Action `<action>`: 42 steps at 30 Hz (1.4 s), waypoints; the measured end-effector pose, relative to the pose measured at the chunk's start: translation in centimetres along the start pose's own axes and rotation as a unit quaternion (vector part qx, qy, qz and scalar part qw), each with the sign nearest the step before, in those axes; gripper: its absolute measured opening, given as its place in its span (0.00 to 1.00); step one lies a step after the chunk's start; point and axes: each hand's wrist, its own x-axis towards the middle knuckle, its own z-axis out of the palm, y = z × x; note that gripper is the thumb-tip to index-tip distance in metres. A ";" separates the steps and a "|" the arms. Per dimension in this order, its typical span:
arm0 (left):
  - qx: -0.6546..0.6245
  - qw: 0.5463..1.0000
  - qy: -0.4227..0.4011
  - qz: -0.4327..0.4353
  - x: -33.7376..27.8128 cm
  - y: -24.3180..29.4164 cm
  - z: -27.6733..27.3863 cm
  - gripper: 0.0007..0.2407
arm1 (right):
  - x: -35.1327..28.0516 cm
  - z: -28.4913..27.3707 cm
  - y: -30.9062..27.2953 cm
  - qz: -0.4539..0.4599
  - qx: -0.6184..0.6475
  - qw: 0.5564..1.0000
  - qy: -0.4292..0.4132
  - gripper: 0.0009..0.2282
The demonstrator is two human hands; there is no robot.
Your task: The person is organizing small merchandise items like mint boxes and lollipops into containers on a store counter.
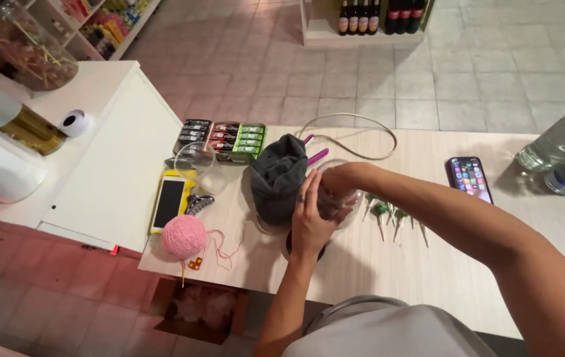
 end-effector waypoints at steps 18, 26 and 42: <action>0.030 0.991 0.093 0.089 1.7 3.2 0.2 0.30 | -14.7 -9.0 -4.3 0.077 0.362 0.915 0.161 0.08; -0.033 0.980 -0.048 0.191 2.0 5.1 4.0 0.14 | -19.2 1.0 -3.6 0.071 0.653 0.657 0.370 0.09; -0.174 0.911 -0.332 -0.172 -4.9 -1.1 13.7 0.09 | -18.2 22.2 3.5 0.360 0.533 0.649 0.407 0.15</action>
